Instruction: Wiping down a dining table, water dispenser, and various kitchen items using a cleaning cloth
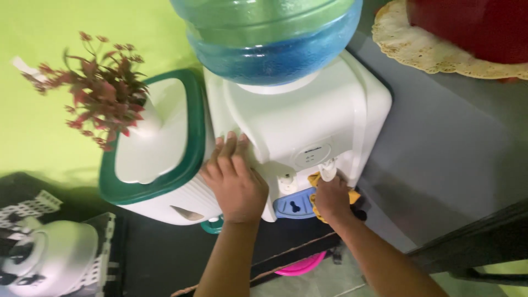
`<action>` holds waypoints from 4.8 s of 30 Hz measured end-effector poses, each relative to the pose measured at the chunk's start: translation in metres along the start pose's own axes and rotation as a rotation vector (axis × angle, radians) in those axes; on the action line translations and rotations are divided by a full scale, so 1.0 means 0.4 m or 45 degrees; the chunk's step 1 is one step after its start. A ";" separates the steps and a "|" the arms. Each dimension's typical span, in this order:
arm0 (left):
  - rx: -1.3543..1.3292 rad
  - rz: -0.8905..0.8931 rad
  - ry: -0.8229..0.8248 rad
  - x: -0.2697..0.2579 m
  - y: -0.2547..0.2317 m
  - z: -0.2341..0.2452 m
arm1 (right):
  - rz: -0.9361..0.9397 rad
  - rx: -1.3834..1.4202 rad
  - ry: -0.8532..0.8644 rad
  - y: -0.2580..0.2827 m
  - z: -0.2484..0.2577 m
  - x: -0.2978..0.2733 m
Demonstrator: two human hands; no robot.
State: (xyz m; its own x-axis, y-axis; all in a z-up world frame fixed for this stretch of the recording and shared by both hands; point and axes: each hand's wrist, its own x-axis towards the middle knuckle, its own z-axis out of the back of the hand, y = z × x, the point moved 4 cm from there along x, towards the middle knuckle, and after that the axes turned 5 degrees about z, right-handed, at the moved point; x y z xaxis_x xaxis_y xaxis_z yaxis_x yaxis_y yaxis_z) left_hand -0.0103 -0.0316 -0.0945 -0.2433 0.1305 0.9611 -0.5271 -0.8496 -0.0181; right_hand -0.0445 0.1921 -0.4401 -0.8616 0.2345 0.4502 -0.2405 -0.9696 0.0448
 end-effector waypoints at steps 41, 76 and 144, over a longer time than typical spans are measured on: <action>-0.190 0.387 0.632 0.193 0.399 0.309 | -0.708 2.013 0.798 0.565 1.072 0.030; 0.084 1.243 0.656 0.471 0.749 0.040 | 0.722 0.537 0.020 0.940 0.601 0.869; -0.049 0.657 0.276 0.344 0.524 -0.036 | 0.432 0.984 0.478 0.490 0.952 0.508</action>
State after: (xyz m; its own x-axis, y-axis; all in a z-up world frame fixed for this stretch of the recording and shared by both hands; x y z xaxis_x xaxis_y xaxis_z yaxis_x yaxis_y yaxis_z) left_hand -0.1659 -0.1843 0.0299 -0.6376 -0.1917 0.7462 -0.3236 -0.8124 -0.4851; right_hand -0.0966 0.0233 -0.0002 -0.9523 -0.1942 0.2355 0.3002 -0.7356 0.6073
